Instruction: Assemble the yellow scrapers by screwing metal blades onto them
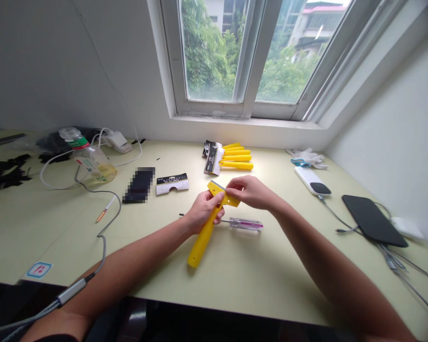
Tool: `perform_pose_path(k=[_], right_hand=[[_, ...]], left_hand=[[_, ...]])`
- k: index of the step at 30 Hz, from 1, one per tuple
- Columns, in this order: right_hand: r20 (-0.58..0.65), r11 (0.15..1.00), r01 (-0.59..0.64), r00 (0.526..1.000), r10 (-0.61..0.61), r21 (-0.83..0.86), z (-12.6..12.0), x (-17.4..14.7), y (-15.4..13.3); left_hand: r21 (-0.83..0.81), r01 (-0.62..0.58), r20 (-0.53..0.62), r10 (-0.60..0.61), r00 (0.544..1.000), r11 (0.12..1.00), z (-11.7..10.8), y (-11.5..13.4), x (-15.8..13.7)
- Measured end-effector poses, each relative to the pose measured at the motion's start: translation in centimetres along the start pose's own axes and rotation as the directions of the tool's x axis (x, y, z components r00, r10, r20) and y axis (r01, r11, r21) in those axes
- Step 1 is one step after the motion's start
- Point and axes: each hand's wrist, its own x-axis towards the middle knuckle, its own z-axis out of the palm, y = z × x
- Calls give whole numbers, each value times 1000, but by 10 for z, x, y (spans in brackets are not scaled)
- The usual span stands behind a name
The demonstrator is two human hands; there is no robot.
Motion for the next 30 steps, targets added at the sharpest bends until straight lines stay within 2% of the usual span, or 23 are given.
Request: perform_pose_path(k=[5, 11, 14, 16, 19, 21, 30], right_hand=[[50, 996, -27, 998, 22, 88, 1, 2, 5], [1, 998, -5, 1000, 5, 58, 5, 8, 10], [-64, 1000, -2, 998, 1, -22, -5, 12, 27], [-90, 989, -57, 995, 45, -135, -14, 13, 43], [27, 962, -103, 993, 113, -255, -20, 14, 64], [79, 949, -101, 988, 130, -298, -18, 15, 71], [79, 923, -64, 992, 101, -379, 4, 22, 75]], left_hand=[[36, -1, -3, 1, 1000, 999, -2, -2, 1], [48, -36, -24, 37, 999, 998, -3, -1, 2], [9, -66, -73, 67, 995, 998, -3, 3, 2], [-15, -74, -125, 71, 990, 997, -5, 5, 1], [-33, -90, -182, 83, 980, 995, -8, 6, 1], [-34, -104, -196, 95, 976, 994, -9, 6, 1], [-34, -81, -178, 74, 981, 996, -9, 3, 0]])
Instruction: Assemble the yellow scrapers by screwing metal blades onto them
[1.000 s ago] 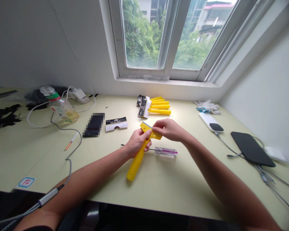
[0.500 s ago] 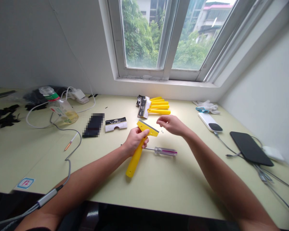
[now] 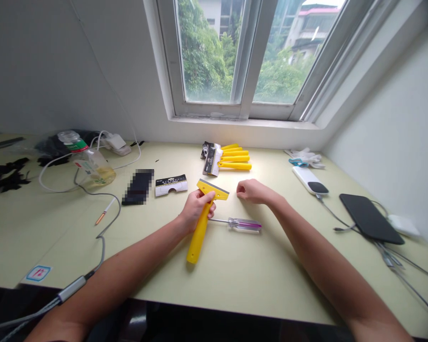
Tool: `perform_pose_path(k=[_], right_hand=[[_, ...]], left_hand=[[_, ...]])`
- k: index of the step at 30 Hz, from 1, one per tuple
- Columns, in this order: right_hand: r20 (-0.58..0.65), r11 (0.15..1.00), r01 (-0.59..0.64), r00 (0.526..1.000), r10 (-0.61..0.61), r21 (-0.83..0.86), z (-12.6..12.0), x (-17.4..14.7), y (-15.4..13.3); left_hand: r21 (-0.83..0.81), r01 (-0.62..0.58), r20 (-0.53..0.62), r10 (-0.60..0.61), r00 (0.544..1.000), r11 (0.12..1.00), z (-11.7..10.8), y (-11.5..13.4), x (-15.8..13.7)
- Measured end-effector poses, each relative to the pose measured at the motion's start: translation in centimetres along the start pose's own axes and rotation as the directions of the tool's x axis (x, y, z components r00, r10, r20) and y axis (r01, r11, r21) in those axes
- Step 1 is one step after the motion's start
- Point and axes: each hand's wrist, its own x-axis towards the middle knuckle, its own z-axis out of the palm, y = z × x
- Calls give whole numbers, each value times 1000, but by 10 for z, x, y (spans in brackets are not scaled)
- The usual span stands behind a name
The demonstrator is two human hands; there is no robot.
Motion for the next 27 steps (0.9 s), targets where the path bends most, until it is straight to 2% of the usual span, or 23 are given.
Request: perform_pose_path(k=[8, 11, 14, 16, 18, 20, 27], right_hand=[[-63, 996, 91, 994, -90, 6, -2, -3, -1], [-153, 983, 140, 981, -121, 118, -13, -7, -10], [-315, 917, 296, 926, -207, 268, -24, -15, -31], [-377, 886, 395, 880, -289, 244, -26, -22, -48], [-363, 880, 441, 860, -358, 177, -24, -28, -63], [-322, 887, 448, 861, -393, 115, -20, -31, -74], [-286, 906, 423, 869, -403, 6, -16, -34, -88]], left_hand=[[5, 10, 44, -10, 999, 1000, -1, -4, 0], [31, 23, 92, -26, 995, 999, 0, -5, -2], [111, 23, 132, -38, 991, 994, 4, -6, -7], [181, -10, 143, -16, 990, 983, 6, -7, -10], [230, -47, 150, 12, 989, 972, 8, -9, -12], [257, -67, 153, 28, 988, 964, 8, -11, -13], [355, -126, 138, 82, 987, 926, 5, -17, -13]])
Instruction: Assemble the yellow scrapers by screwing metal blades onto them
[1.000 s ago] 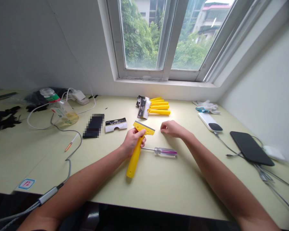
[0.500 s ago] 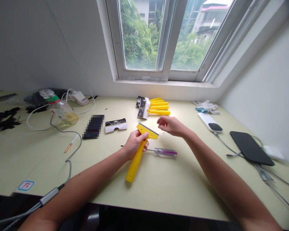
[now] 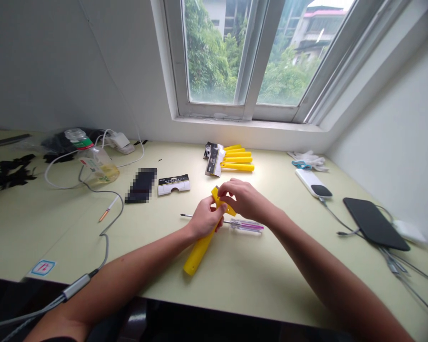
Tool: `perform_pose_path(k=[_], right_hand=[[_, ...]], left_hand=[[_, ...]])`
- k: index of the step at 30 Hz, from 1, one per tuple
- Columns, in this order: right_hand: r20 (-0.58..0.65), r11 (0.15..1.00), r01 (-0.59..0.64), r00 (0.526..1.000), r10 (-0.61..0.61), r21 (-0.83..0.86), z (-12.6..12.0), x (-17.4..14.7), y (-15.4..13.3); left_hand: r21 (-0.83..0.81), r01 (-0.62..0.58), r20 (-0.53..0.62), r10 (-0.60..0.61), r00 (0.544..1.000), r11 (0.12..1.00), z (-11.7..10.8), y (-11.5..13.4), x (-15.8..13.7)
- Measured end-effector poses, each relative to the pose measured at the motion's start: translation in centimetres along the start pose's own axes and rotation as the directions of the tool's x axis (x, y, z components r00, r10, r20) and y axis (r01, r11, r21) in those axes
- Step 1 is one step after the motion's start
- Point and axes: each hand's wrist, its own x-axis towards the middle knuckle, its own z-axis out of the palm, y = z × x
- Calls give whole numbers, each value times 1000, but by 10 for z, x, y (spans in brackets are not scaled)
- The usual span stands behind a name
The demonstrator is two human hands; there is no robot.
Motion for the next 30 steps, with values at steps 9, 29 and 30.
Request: perform_pose_path(k=[9, 29, 30], right_hand=[[37, 963, -173, 985, 169, 205, -2, 1, 10], [291, 503, -483, 862, 414, 716, 0, 3, 44], [292, 487, -488, 857, 424, 724, 0, 3, 45]], left_hand=[[69, -30, 32, 28, 999, 997, 3, 1, -4], [855, -462, 338, 422, 841, 236, -14, 17, -6], [858, -488, 389, 419, 820, 158, -15, 15, -6]])
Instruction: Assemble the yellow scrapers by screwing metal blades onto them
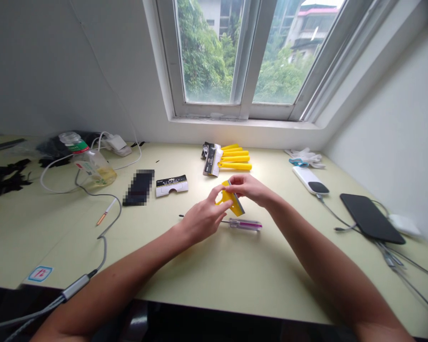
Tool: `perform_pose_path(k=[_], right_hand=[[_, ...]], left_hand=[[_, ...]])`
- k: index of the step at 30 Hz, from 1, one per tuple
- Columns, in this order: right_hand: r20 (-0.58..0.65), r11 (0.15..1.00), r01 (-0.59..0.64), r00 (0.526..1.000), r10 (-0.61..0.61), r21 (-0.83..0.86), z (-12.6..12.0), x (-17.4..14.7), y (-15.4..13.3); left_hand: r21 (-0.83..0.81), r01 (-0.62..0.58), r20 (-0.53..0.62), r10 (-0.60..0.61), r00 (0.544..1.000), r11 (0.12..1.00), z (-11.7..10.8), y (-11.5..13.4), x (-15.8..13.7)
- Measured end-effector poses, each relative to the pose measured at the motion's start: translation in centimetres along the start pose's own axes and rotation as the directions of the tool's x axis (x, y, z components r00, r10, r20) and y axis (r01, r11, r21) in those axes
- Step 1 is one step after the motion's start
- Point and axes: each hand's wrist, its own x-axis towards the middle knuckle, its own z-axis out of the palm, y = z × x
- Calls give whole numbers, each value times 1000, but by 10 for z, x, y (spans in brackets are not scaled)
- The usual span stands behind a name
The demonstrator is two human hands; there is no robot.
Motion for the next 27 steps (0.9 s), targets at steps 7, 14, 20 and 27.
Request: perform_pose_path(k=[7, 14, 20, 27], right_hand=[[74, 993, 19, 997, -28, 121, -4, 2, 10], [120, 977, 20, 992, -47, 211, -3, 2, 11], [95, 979, 31, 994, -51, 200, -2, 1, 8], [37, 988, 21, 999, -27, 154, -6, 1, 8]], left_hand=[[215, -115, 26, 112, 993, 970, 3, -4, 1], [298, -130, -3, 138, 990, 946, 0, -6, 1], [330, -151, -38, 174, 984, 932, 2, -7, 0], [339, -177, -56, 208, 977, 924, 6, -11, -3]])
